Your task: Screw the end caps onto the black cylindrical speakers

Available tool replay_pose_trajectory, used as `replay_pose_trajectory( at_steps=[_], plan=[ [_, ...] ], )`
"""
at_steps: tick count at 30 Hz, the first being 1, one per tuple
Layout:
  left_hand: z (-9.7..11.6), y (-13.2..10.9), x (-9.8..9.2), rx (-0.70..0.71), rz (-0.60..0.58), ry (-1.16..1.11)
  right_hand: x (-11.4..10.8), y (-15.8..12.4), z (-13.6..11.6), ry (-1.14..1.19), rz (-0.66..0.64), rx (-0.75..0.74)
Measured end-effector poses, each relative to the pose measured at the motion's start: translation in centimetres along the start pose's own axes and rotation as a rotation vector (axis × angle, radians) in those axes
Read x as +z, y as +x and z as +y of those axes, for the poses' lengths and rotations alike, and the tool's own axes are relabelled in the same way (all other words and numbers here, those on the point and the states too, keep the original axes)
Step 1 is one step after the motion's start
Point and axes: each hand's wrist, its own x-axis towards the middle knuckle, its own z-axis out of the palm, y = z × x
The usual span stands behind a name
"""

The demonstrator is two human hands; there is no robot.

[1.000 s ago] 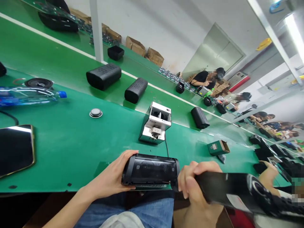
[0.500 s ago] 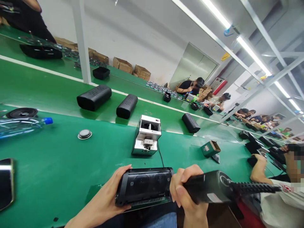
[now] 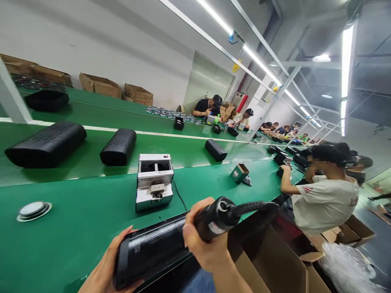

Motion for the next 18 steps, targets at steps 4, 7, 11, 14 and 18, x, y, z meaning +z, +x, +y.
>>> replay_pose_trajectory(
  at_steps=[4,7,11,14,18],
  plan=[
    [1.7,-0.3,-0.8,0.016,-0.009,-0.007,-0.6,-1.0,-0.3,-0.051,0.214,0.046],
    [2.2,-0.4,-1.1,0.006,-0.026,-0.012,-1.9,-1.6,0.1,-0.086,0.076,0.087],
    [2.0,-0.7,-1.0,-0.012,-0.061,-0.020,-3.1,-1.6,0.5,-0.123,-0.270,0.122],
    [1.7,-0.7,-1.0,-0.005,-0.078,-0.019,-2.9,-1.0,0.6,-0.082,-0.266,0.117],
    [1.5,-0.2,-1.2,0.030,-0.101,-0.002,-2.0,-0.3,0.3,-0.014,0.012,0.077]
  ],
)
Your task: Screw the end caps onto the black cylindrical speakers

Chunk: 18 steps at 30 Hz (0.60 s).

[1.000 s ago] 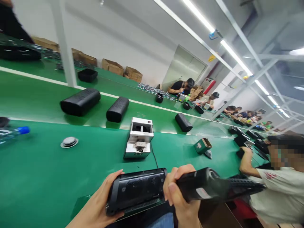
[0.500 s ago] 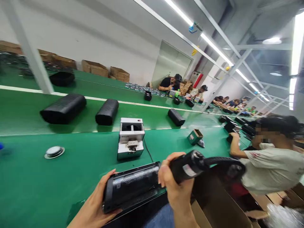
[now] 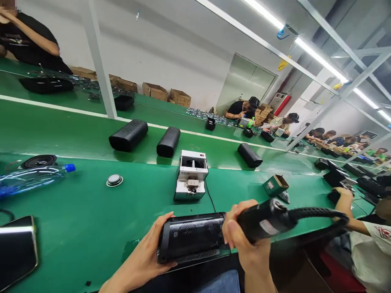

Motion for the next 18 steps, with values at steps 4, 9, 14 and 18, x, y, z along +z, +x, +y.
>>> replay_pose_trajectory(
  at_steps=[4,9,14,18],
  plan=[
    [1.4,0.3,-0.8,0.088,-0.011,-0.008,0.3,-0.2,-1.4,0.057,-0.098,-0.064],
    [2.7,1.1,-1.4,0.128,-0.069,-0.068,0.0,0.6,-2.3,0.076,-0.162,-0.125],
    [3.3,1.2,-1.5,0.097,-0.094,-0.118,0.7,1.5,-2.6,0.051,-0.167,-0.121],
    [3.3,1.0,-1.4,0.118,-0.065,-0.112,0.6,1.4,-2.4,0.068,-0.218,-0.129]
  ],
)
